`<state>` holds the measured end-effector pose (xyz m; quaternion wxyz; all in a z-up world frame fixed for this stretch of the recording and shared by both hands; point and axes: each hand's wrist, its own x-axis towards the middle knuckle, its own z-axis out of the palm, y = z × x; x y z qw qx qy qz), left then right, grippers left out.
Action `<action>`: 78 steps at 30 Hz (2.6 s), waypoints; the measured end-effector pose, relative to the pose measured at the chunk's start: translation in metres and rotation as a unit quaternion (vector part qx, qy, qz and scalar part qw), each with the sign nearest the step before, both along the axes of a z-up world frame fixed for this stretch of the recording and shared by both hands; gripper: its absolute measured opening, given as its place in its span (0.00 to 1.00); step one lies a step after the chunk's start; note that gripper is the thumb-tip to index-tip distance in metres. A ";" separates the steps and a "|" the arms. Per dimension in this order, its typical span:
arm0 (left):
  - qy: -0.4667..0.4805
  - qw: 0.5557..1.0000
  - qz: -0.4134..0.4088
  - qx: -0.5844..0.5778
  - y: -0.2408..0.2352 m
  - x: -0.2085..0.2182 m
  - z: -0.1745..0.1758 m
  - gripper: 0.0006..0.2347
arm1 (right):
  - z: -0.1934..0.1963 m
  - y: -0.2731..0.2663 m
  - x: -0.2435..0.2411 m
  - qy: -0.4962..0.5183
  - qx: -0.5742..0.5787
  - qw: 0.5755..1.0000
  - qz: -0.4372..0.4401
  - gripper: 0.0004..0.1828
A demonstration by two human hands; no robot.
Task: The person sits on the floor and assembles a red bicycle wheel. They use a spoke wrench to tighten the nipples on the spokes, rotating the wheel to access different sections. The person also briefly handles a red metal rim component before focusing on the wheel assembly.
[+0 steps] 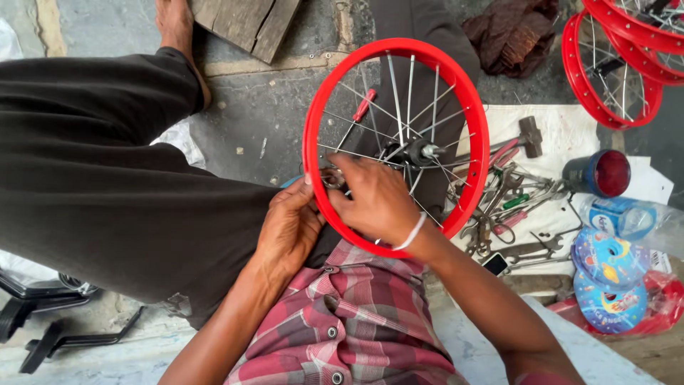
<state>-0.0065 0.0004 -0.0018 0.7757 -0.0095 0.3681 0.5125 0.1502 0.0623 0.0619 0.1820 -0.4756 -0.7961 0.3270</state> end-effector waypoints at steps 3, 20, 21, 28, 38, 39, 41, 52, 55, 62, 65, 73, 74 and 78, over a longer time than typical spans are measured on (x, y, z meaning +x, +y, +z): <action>-0.013 1.000 -0.004 0.024 -0.001 0.000 0.002 0.11 | 0.004 0.004 0.010 -0.012 -0.067 0.997 0.038 0.26; -0.001 0.987 0.158 0.009 0.048 -0.006 -0.020 0.11 | -0.028 0.067 -0.015 0.232 -0.264 0.931 0.100 0.29; 0.007 0.988 0.155 -0.001 0.043 -0.006 -0.023 0.10 | -0.029 0.063 -0.016 0.162 -0.229 0.957 0.069 0.26; -0.004 0.987 0.143 -0.079 0.029 -0.005 -0.052 0.05 | -0.029 0.022 -0.023 0.026 -0.049 0.998 -0.021 0.14; -0.059 0.990 0.122 -0.042 0.025 -0.006 -0.028 0.10 | -0.016 0.034 -0.014 0.084 -0.104 0.990 0.032 0.25; -0.060 0.989 0.131 -0.031 0.026 -0.006 -0.031 0.09 | -0.017 0.031 -0.013 0.076 -0.112 0.991 0.004 0.21; -0.051 0.988 0.139 -0.033 0.028 -0.005 -0.039 0.07 | -0.017 0.023 -0.017 0.063 -0.126 0.989 -0.046 0.15; -0.048 0.991 0.121 -0.032 0.026 -0.008 -0.027 0.09 | -0.009 0.028 -0.019 0.070 -0.101 0.992 -0.008 0.15; -0.022 0.991 0.118 -0.055 0.024 -0.007 -0.046 0.06 | -0.009 0.024 -0.021 0.050 -0.072 0.996 -0.029 0.14; -0.046 0.989 0.124 -0.065 0.026 -0.009 -0.030 0.09 | -0.002 0.027 -0.035 -0.051 -0.063 0.997 -0.014 0.21; -0.051 0.992 0.106 -0.052 0.029 -0.009 -0.016 0.10 | 0.000 0.028 -0.023 0.104 -0.084 0.991 0.026 0.23; 0.037 0.982 0.124 -0.137 0.056 -0.005 -0.012 0.20 | -0.003 0.015 -0.034 0.008 -0.006 0.999 -0.044 0.10; 0.041 0.982 0.122 -0.140 0.065 -0.003 -0.012 0.20 | -0.003 0.013 -0.034 0.018 0.044 0.998 -0.033 0.09; 0.076 0.976 0.109 -0.172 0.094 -0.001 -0.011 0.19 | 0.002 0.014 -0.034 -0.012 0.075 0.996 -0.039 0.09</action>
